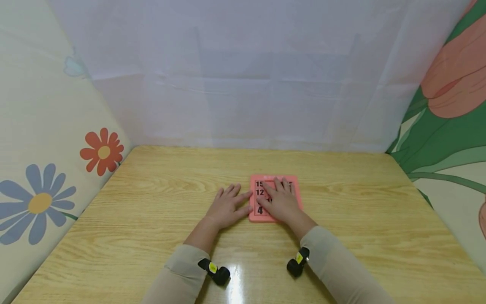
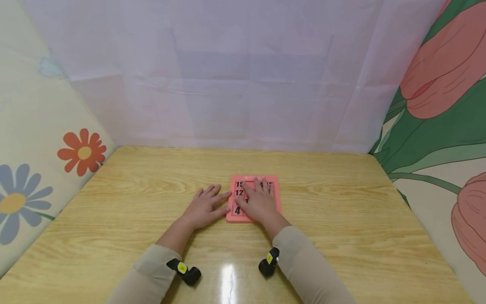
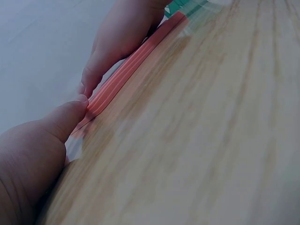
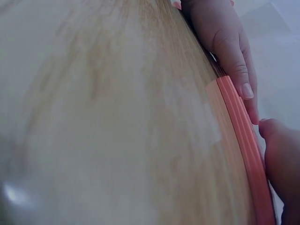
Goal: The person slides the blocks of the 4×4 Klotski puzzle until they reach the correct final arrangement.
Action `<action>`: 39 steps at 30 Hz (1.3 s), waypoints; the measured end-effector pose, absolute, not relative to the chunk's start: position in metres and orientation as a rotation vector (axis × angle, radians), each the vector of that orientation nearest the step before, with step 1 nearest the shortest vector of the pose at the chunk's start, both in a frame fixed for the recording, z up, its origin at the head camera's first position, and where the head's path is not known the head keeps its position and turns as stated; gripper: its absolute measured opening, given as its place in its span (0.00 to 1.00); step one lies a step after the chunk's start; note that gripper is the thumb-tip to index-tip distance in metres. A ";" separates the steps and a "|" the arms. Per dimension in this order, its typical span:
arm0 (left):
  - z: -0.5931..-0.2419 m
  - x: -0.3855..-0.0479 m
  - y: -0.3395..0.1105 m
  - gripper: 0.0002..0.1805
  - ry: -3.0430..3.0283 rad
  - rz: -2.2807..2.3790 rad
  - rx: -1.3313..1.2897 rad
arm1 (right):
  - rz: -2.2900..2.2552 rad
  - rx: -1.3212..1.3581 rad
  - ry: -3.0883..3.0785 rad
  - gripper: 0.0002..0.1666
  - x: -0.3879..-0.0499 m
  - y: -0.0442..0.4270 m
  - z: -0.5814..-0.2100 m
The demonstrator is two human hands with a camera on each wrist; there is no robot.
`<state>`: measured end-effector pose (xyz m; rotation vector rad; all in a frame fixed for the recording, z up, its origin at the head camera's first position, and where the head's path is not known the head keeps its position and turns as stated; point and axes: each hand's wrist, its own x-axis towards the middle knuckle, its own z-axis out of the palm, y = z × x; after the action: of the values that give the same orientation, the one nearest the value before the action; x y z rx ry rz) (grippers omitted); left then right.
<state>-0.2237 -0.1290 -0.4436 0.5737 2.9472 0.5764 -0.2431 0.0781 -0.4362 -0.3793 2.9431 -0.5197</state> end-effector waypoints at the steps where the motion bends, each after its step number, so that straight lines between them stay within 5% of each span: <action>1: -0.443 -0.223 -0.129 0.32 2.947 0.576 0.576 | -0.531 -0.378 2.943 0.39 -0.243 0.079 -0.436; 18: -0.441 -0.224 -0.128 0.33 2.954 0.578 0.585 | -0.656 -0.212 2.967 0.42 -0.242 0.119 -0.438; 39: -0.444 -0.226 -0.128 0.33 2.964 0.575 0.583 | -0.625 -0.204 2.943 0.40 -0.243 0.114 -0.436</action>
<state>-0.2261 -0.1277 -0.4439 0.5830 2.9635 0.5745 -0.2426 0.1143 -0.4361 -0.2035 2.9432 -0.6249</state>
